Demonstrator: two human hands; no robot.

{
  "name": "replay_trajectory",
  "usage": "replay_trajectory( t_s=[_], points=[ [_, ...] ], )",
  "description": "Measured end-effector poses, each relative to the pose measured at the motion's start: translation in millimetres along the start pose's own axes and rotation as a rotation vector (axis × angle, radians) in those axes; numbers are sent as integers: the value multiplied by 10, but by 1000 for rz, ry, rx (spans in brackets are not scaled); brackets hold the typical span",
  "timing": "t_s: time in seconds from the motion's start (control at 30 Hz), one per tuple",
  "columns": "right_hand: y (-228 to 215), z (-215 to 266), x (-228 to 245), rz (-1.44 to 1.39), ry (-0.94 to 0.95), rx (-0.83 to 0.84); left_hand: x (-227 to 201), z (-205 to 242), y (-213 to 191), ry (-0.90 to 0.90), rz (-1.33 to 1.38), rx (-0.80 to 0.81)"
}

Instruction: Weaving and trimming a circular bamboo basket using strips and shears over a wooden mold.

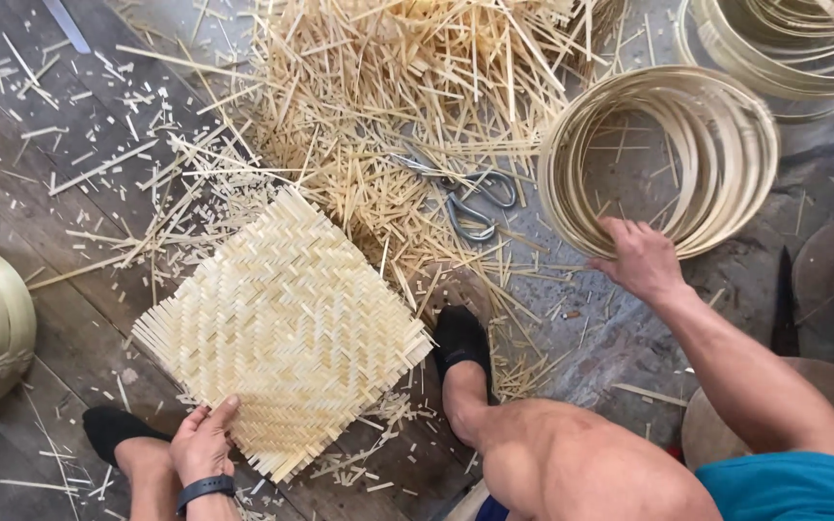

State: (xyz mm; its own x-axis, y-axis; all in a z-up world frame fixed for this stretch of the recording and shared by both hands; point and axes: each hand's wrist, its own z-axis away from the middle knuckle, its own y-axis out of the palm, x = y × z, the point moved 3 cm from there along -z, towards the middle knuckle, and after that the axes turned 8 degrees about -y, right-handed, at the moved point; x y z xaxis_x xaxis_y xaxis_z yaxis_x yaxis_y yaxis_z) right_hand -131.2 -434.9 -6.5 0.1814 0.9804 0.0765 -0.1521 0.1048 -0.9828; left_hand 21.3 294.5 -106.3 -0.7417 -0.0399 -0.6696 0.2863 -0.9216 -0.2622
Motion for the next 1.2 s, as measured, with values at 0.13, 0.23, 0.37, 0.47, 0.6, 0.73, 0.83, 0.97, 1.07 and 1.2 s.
replay_trajectory(
  t_s=[0.13,0.23,0.37,0.47,0.6,0.73,0.83,0.97,1.07,1.2],
  points=[
    [-241,309,24,-148,107,-150,-41,46,6,20,-79,-11],
    [-294,415,-303,-105,-68,-345,-58,49,32,-26,-115,-45],
    [-581,288,-1055,218,183,-549,41,-59,-49,-21,-46,-6],
    [-680,157,-1669,336,407,-681,43,-87,-2,36,-58,28],
    [-468,91,-2131,-226,731,-422,-1,6,10,50,-91,-70],
    [-423,102,-2134,-254,709,-414,25,-62,-23,82,-163,-103],
    [-616,143,-2070,-282,651,-524,158,-288,-100,124,-167,-113],
    [-406,216,-2298,-576,744,-522,219,-412,-69,160,-148,-70],
    [-383,212,-2177,-694,831,-408,208,-369,-89,152,-202,-145],
    [-510,225,-2050,-1205,884,-557,291,-461,-132,222,-146,-85]
  ],
)
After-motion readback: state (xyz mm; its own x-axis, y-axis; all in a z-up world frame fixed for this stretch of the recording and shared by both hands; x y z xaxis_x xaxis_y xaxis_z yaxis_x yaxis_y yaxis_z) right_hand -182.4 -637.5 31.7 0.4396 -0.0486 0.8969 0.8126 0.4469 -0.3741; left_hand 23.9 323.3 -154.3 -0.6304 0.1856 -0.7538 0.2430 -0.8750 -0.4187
